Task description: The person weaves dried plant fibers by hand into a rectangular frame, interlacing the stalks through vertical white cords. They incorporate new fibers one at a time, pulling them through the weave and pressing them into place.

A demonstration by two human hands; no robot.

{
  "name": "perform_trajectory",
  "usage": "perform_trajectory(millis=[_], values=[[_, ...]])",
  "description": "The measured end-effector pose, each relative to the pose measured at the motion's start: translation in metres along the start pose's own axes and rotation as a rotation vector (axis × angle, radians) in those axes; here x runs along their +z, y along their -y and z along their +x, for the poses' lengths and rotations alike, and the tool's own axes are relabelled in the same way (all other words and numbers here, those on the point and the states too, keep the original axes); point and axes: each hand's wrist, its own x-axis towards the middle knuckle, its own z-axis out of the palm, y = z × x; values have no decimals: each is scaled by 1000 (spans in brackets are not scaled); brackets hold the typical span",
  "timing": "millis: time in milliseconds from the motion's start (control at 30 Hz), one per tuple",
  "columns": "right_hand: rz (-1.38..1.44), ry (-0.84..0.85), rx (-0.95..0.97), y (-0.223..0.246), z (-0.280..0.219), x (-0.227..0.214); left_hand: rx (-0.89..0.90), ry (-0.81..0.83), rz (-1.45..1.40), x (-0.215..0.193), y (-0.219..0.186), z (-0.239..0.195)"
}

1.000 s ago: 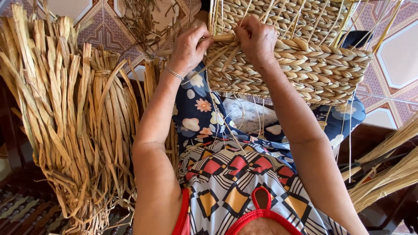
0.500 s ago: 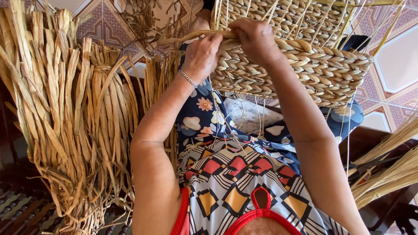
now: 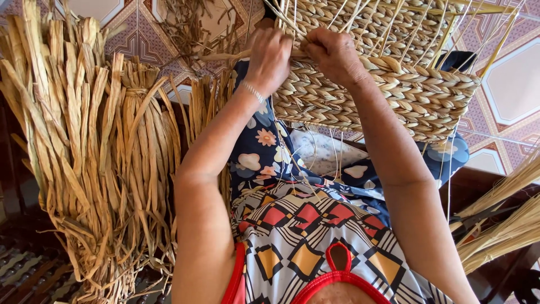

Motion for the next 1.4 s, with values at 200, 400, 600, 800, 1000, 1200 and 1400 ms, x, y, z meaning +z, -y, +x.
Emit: perform_trajectory(millis=[200,400,600,800,1000,1200,1400], values=[[81,48,2,9,-3,-9,-474,576,2,16,13,37],[147,4,93,9,1,6,-975,174,-858,-60,-13,24],[-21,-111,84,22,8,15,-761,109,-1124,-60,-22,-5],[53,-4,18,26,3,7,-108,-102,-51,-76,6,28],[-132,-168,-5,10,5,33,-235,301,-84,-42,26,-15],[-84,-263,77,0,0,39,-671,443,-460,-42,45,-11],[348,-181,-4,0,2,34,-602,439,-468,-80,98,-47]])
